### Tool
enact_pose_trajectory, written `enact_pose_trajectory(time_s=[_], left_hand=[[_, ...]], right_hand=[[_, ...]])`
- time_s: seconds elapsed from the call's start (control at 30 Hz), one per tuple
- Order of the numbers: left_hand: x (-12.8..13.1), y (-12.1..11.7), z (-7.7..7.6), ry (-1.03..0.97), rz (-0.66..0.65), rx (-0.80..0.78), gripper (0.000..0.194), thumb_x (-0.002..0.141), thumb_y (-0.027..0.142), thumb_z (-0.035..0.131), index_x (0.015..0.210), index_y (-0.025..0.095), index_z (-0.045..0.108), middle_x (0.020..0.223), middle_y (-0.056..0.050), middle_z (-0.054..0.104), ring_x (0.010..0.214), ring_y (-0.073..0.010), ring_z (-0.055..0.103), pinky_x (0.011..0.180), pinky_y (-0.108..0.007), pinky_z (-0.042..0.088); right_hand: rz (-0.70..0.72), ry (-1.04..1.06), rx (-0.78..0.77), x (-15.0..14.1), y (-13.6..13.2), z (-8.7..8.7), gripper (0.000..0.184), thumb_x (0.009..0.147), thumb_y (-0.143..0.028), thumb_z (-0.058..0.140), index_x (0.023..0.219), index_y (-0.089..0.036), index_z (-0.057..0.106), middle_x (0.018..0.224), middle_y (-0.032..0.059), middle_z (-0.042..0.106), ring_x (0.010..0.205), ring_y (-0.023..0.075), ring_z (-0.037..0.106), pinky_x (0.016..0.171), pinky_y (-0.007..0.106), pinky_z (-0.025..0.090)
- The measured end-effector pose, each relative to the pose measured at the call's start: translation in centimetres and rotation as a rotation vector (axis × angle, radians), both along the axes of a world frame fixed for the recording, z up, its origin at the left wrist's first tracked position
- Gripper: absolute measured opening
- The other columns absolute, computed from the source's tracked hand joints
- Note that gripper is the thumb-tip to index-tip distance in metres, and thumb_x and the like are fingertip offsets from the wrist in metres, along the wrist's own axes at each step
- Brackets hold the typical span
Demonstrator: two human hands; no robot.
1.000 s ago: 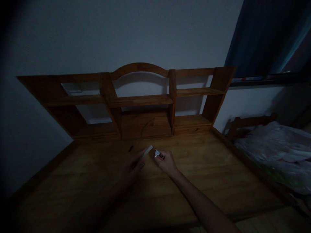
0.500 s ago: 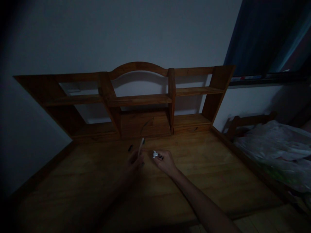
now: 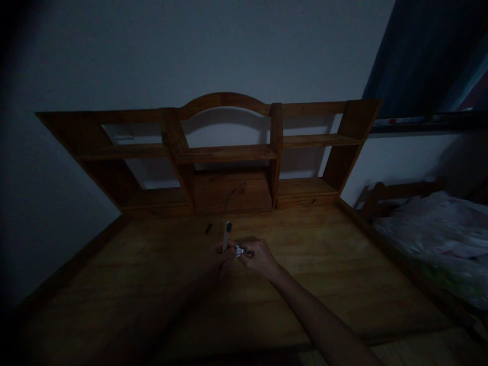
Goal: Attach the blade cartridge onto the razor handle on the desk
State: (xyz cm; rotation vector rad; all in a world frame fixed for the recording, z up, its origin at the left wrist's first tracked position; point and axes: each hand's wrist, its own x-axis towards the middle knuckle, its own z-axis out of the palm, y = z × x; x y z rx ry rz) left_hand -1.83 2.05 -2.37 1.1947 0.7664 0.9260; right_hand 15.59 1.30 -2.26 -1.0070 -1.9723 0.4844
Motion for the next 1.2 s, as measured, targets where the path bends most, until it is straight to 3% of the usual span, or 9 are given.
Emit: enact_pose_trajectory(time_s=[0.47, 1.03, 1.2], left_hand=[[-0.04, -0.44, 0.96, 0.137, 0.06, 0.05, 0.04, 0.071, 0.053, 0.072, 0.084, 0.015, 0.066, 0.047, 0.008, 0.038, 0.041, -0.0044, 0.029, 0.041, -0.02, 0.018], [-0.04, -0.35, 0.48, 0.077, 0.055, 0.027, 0.042, 0.072, 0.055, 0.07, 0.082, 0.015, 0.061, 0.046, 0.008, 0.039, 0.039, -0.0047, 0.029, 0.041, -0.02, 0.021], [-0.12, -0.21, 0.09, 0.146, 0.073, 0.045, 0.042, 0.074, 0.056, 0.068, 0.083, 0.015, 0.062, 0.047, 0.008, 0.039, 0.04, -0.0052, 0.03, 0.042, -0.02, 0.021]], right_hand=[[-0.016, -0.028, 0.005, -0.04, -0.12, 0.3, 0.019, 0.075, -0.013, 0.053, 0.057, -0.016, 0.052, 0.052, -0.0034, 0.044, 0.047, 0.0088, 0.041, 0.05, 0.021, 0.025], [0.014, 0.038, -0.019, -0.46, -0.2, 0.33, 0.017, 0.073, -0.013, 0.051, 0.056, -0.016, 0.047, 0.051, -0.005, 0.039, 0.047, 0.0073, 0.038, 0.049, 0.02, 0.024], [0.004, 0.018, -0.019, -0.41, -0.16, 0.15, 0.021, 0.077, -0.016, 0.053, 0.056, -0.016, 0.048, 0.051, -0.005, 0.037, 0.047, 0.0073, 0.037, 0.049, 0.02, 0.023]])
